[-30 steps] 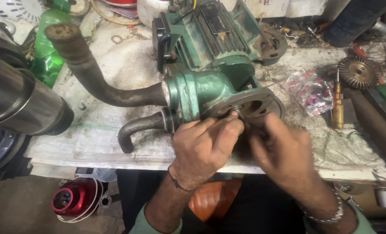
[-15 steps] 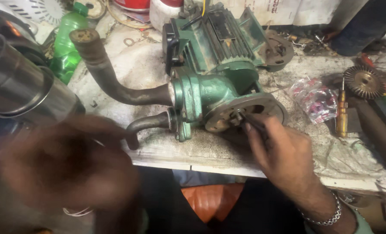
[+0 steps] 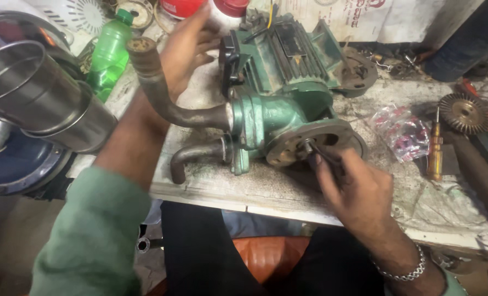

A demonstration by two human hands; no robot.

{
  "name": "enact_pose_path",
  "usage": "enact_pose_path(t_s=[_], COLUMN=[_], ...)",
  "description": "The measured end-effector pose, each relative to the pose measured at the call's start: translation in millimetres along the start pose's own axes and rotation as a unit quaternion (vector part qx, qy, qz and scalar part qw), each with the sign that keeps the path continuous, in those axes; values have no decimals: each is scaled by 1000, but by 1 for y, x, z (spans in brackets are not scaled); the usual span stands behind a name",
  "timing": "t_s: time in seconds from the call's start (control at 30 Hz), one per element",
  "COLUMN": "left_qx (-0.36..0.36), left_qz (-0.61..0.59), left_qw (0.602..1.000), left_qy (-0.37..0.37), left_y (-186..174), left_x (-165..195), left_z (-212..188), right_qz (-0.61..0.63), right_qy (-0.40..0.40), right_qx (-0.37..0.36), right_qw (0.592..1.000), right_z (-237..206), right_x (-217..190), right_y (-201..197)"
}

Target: The person uses a screwdriver to loosen and remove screws from the flange of a green water pump assembly on a cluttered workbench, steadying the pump with the other hand and working on the screws one at a time.

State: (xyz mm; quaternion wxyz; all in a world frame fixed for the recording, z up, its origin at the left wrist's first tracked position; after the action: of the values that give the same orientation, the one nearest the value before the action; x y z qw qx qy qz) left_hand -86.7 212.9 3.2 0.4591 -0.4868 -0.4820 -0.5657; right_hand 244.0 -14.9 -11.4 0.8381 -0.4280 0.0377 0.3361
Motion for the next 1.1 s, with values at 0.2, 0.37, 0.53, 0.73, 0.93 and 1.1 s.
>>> enact_pose_path(t_s=[0.2, 0.37, 0.53, 0.73, 0.93, 1.1], left_qx=[-156, -89, -46, -18, -89, -58], left_qz=[49, 169, 179, 233, 247, 273], left_qw=[981, 974, 971, 968, 959, 960], left_qy=[104, 124, 151, 92, 104, 14], left_y=[35, 37, 38, 58, 65, 67], left_x=[1, 0, 8, 17, 22, 26], left_z=[43, 59, 63, 63, 57, 46], right_qz=[35, 9, 29, 38, -3, 28], right_qy=[-33, -52, -22, -24, -17, -36], right_qx=[-7, 8, 17, 20, 3, 6], right_qw=[999, 999, 999, 999, 1000, 999], right_z=[0, -1, -1, 3, 2, -4], right_x=[3, 2, -1, -6, -1, 3], right_y=[-1, 0, 0, -1, 0, 1])
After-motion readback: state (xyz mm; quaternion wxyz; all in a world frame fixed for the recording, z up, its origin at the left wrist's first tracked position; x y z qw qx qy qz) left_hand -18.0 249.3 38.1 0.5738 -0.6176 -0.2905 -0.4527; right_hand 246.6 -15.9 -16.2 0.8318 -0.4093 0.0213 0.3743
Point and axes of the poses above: each hand's wrist, its own z-axis towards the middle knuckle, its own y-axis out of the palm, x = y × z, the point moved 1 cm from there along z, towards the middle knuckle, and after that the axes turned 3 degrees about -y, right-handed, at the moved point
